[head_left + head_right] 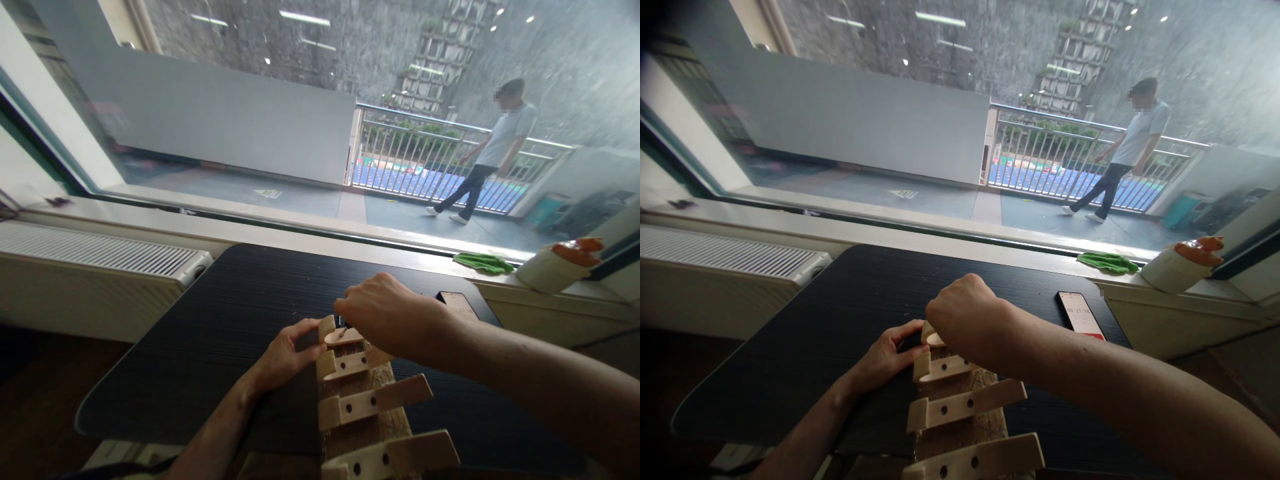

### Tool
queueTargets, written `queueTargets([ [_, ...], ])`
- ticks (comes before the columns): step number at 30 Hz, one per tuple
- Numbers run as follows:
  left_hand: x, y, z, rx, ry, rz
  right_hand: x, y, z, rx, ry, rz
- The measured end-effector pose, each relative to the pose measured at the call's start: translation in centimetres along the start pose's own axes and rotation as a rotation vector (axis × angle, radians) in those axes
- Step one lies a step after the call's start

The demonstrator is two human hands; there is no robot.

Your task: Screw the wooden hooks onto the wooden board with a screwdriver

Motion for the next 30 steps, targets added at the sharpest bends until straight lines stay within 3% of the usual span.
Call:
queueTargets([
  [10, -0.5, 0.0, -0.1, 0.024, 0.024, -0.026, 0.4, -0.7, 1.6, 0.067, -0.033, -0.026],
  [15, -0.3, 0.0, 0.0, 0.025, 0.022, -0.026, 0.3, -0.6, 2.1, 0.014, -0.025, -0.024],
  [20, 0.2, -0.1, 0.1, 0.007, 0.033, 0.0, 0.1, -0.4, 1.4, 0.056, -0.012, -0.003],
  [30, 0.5, -0.1, 0.1, -0.005, 0.053, 0.0, -0.1, -0.5, -0.3, -0.009, -0.018, -0.025],
])
Point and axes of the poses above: each hand's wrist, its own y-axis away from the middle knuckle, its own z-axis out of the palm, x = y × z, the point moved 6 cm from there along -y, towards the middle knuckle, and after that the axes turned 4 degrees about z, right-handed, at the moved point
